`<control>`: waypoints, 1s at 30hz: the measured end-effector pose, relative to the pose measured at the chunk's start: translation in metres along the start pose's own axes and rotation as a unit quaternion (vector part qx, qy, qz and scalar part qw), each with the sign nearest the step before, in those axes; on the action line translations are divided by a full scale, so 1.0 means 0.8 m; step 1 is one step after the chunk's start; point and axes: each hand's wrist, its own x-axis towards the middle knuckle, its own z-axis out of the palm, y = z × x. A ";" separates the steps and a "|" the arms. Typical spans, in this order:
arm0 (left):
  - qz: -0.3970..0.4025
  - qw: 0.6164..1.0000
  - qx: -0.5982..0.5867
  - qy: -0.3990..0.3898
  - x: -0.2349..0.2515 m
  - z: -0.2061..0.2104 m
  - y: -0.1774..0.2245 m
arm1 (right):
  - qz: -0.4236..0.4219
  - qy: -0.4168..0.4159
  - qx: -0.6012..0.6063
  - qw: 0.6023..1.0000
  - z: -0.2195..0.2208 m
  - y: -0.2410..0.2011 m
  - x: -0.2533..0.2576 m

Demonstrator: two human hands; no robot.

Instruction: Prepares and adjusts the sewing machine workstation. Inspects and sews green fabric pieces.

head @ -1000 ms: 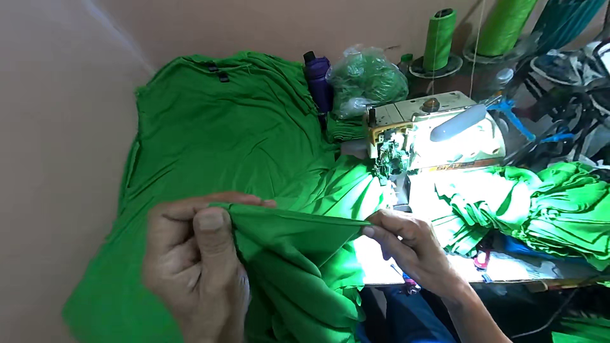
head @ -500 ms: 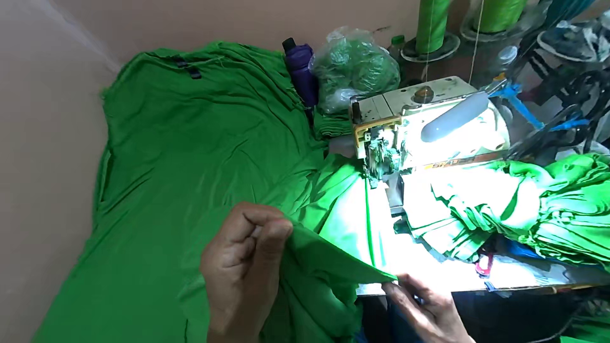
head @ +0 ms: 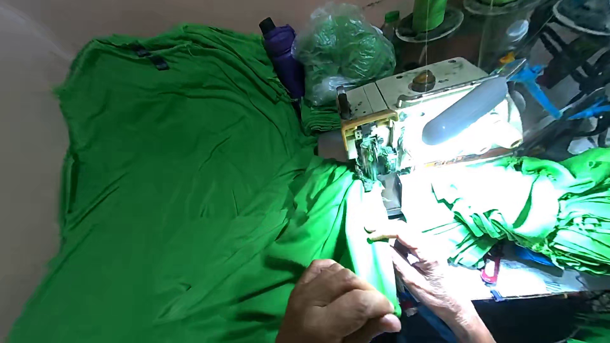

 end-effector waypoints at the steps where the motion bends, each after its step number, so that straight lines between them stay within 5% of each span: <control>1: 0.003 1.000 0.029 0.009 0.000 0.011 -0.004 | -0.003 0.010 -0.014 1.000 0.001 -0.001 -0.001; 7: 0.025 0.971 0.220 0.086 0.014 0.061 -0.042 | 0.063 0.180 -0.016 0.981 0.052 0.000 -0.035; 14: -0.015 0.916 0.374 0.144 0.047 0.091 -0.080 | 0.127 0.053 -0.054 0.989 0.096 -0.032 -0.077; 20: -0.185 0.921 0.304 0.159 0.070 0.093 -0.085 | 0.180 -0.009 -0.025 0.983 0.082 -0.024 -0.067; 26: -0.235 0.940 0.209 0.134 0.077 0.053 -0.125 | 0.078 0.022 -0.099 0.992 0.060 0.000 -0.047; 30: -0.246 0.929 0.251 0.117 0.029 0.058 -0.069 | -0.024 0.064 -0.131 0.989 0.043 0.001 -0.021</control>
